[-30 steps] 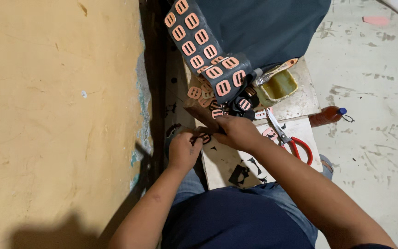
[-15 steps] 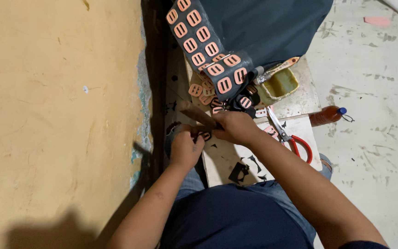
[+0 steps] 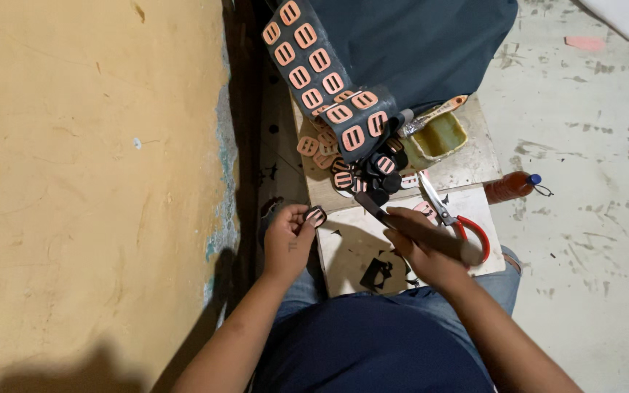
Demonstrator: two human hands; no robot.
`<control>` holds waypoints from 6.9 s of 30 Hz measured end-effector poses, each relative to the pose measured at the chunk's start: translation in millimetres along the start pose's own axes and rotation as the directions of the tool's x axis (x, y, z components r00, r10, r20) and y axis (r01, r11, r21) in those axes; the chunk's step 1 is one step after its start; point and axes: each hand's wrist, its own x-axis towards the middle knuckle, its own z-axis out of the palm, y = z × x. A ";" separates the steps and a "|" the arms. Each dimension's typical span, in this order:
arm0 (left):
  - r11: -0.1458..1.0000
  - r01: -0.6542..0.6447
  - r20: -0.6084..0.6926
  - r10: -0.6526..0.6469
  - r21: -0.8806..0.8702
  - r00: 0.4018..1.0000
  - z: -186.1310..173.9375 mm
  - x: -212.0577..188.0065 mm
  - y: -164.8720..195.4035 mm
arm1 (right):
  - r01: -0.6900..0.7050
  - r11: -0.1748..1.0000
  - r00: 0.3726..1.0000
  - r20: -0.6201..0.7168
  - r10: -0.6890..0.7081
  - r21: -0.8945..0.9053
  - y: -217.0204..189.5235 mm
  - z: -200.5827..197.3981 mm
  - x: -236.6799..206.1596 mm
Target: The person repeatedly places small rectangular craft pieces on a wooden block and taps them with a hammer to shape or flatten them. The person handles the pieces one at a time, repositioning them between taps. The workspace includes a sheet of similar pieces, scissors, and a small container.
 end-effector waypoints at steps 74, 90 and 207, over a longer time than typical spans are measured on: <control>0.942 0.281 0.029 -0.280 -0.183 0.959 7.6 32.4 -22.5 | 0.168 0.929 0.983 0.122 -0.135 -0.330 -63.0 31.3 33.5; 0.934 0.340 0.023 -0.345 0.109 0.938 5.2 32.8 -26.5 | 0.304 0.880 0.947 0.222 -0.234 -0.366 -46.4 56.1 36.8; 0.948 0.317 0.520 -0.265 -0.013 0.812 48.3 -34.4 106.3 | -0.160 0.633 0.986 0.154 0.066 0.758 4.8 -0.2 -48.1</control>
